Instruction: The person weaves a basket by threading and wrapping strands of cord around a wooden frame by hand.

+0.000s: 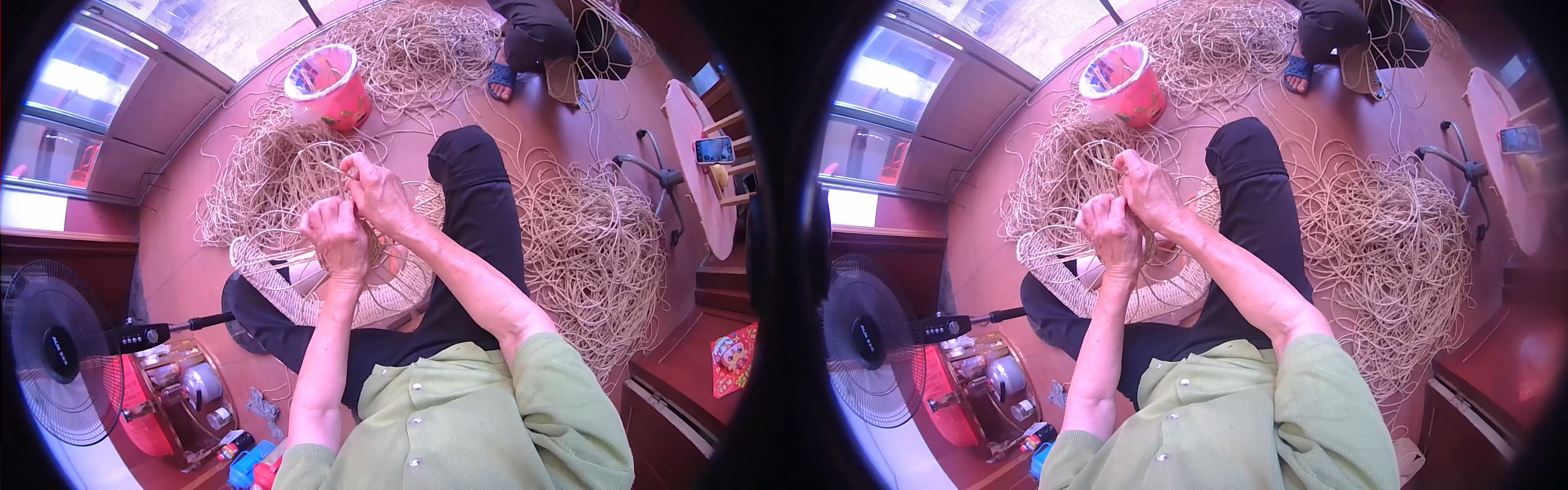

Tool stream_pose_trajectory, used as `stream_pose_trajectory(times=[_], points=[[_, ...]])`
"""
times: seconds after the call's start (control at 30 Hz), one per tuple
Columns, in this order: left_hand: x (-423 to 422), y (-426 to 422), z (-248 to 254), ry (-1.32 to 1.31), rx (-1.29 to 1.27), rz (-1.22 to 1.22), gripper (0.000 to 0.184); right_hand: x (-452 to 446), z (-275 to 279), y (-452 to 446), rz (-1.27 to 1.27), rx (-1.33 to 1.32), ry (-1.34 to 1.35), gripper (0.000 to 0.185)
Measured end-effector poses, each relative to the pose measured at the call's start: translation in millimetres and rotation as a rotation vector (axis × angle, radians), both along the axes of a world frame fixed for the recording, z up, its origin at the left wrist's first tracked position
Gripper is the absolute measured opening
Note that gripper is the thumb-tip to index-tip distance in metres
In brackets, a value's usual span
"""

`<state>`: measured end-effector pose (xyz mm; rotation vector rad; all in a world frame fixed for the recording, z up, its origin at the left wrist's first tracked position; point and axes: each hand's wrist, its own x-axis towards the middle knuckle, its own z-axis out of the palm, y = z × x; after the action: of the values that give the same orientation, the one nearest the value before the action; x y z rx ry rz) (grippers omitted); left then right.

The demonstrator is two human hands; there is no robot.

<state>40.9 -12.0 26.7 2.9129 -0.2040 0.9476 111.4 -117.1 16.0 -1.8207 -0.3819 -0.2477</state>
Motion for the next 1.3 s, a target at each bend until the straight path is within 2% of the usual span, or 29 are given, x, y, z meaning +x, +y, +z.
stream_pose_trajectory(times=[0.07, 0.17, 0.27, 0.3, 0.4, 0.43, 0.53, 0.57, 0.7, 0.8, 0.83, 0.93, 0.97, 1.07, 1.1, 1.13, 1.27, 1.3], points=[[-7.5, -2.6, -1.6, 0.002, -0.043, -0.034, 0.013, -8.1, 3.0, -6.7, 0.006, 0.036, -0.081, 0.029], [-17.5, -2.9, -3.8, -0.002, -0.079, -0.070, 0.018, -26.9, 18.3, -28.0, 0.110, -0.017, 0.015, 0.042], [-21.6, -0.1, -8.1, 0.023, -0.098, -0.079, 0.023, -47.2, 15.9, -46.6, 0.127, 0.033, 0.276, 0.049], [-21.1, 1.0, -8.3, 0.032, -0.088, -0.081, 0.024, -53.3, 10.4, -49.1, 0.138, 0.058, 0.238, 0.055], [-25.4, 3.2, -6.2, 0.056, -0.095, -0.131, 0.034, -60.8, -17.4, -37.1, 0.189, 0.699, 0.702, 0.049], [-27.7, 5.7, -8.1, 0.046, -0.106, -0.161, 0.037, -65.8, -18.6, -38.0, 0.171, 0.932, 0.798, 0.040], [-30.1, 15.2, -13.4, 0.043, -0.131, -0.216, 0.047, -79.0, -19.9, -40.4, 0.270, 1.389, 0.888, 0.038], [-30.1, 18.0, -14.7, 0.046, -0.146, -0.227, 0.048, -88.4, -20.0, -45.4, 0.343, 1.405, 0.859, 0.033], [-24.2, 19.6, -11.2, -0.027, -0.135, -0.216, 0.038, -122.6, -7.2, -68.3, 0.246, 1.118, 0.738, 0.022], [-20.9, 11.5, -4.1, -0.110, -0.095, -0.223, 0.024, -116.6, 14.8, -70.7, 0.198, 0.797, 0.447, 0.023], [-22.0, 8.6, 1.5, -0.112, -0.082, -0.237, 0.022, -111.7, 24.8, -71.6, 0.323, 0.717, 0.432, 0.026], [-13.5, 8.0, 1.6, -0.151, -0.110, -0.232, 0.018, -91.9, 57.4, -60.6, 0.411, 0.453, 0.101, 0.032], [-9.7, 10.1, 0.8, -0.137, -0.127, -0.213, 0.018, -82.7, 52.7, -49.8, 0.310, 0.618, 0.179, 0.036], [1.2, 9.2, 6.3, -0.128, -0.131, -0.169, 0.015, -46.5, 20.7, -55.6, 0.192, 0.330, 0.399, 0.036], [3.4, 11.7, 7.7, -0.082, -0.143, -0.152, 0.012, -39.9, 16.5, -53.4, 0.219, 0.228, 0.380, 0.028], [4.6, 13.9, 9.2, -0.031, -0.154, -0.135, 0.009, -34.4, 12.7, -50.1, 0.237, 0.250, 0.422, 0.028], [14.4, 10.1, 15.0, 0.046, -0.065, -0.043, 0.025, -18.3, 7.3, -28.7, 0.299, 0.327, 0.555, 0.035], [15.7, 10.1, 16.0, 0.065, -0.098, -0.042, 0.035, -12.3, 7.6, -26.5, 0.323, 0.320, 0.578, 0.036]])
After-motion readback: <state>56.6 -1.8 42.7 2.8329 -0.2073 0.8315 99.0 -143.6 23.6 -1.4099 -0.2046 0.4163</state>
